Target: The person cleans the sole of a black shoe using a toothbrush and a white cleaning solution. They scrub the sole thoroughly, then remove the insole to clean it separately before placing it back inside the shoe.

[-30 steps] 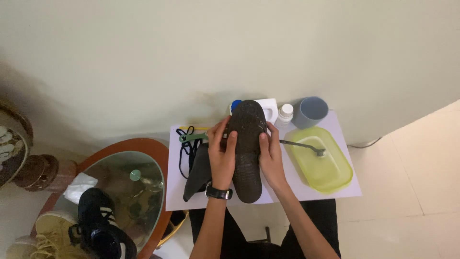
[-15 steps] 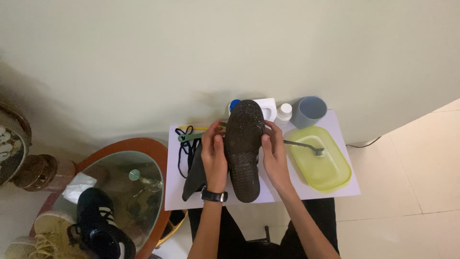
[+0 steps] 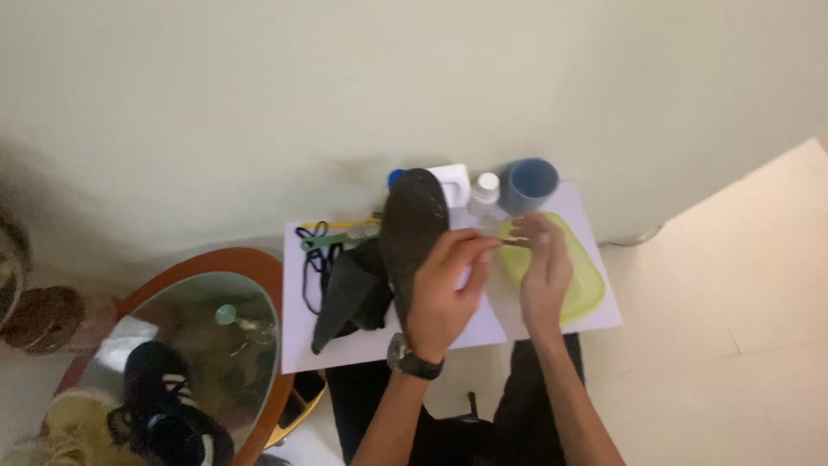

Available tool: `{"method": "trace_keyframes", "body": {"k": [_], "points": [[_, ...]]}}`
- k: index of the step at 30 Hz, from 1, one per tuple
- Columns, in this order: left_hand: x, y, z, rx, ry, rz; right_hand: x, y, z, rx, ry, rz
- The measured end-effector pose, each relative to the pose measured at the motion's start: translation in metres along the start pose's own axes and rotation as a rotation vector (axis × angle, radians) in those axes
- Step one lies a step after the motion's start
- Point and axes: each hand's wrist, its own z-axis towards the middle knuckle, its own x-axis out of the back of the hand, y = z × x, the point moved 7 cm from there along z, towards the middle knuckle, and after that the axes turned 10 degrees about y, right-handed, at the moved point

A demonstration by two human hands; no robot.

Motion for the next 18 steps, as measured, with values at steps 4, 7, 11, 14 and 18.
{"method": "trace_keyframes", "body": {"k": [4, 7, 11, 14, 18], "points": [[-0.094, -0.049, -0.031, -0.107, -0.285, 0.269, 0.064, 0.020, 0.019, 0.063, 0.102, -0.177], [-0.130, -0.090, -0.047, -0.187, -0.303, 0.713, 0.101, 0.035, 0.022, 0.118, 0.144, -0.406], [-0.140, -0.118, -0.055, -0.133, -0.340, 0.877, 0.115, 0.051, 0.011, 0.225, 0.100, -0.566], [-0.145, -0.134, -0.050, -0.097, -0.400, 0.823, 0.111, 0.059, 0.017, 0.179, 0.064, -0.598], [-0.135, -0.126, -0.051, -0.059, -0.431, 0.808, 0.105, 0.064, 0.011, 0.056, -0.008, -0.622]]}}
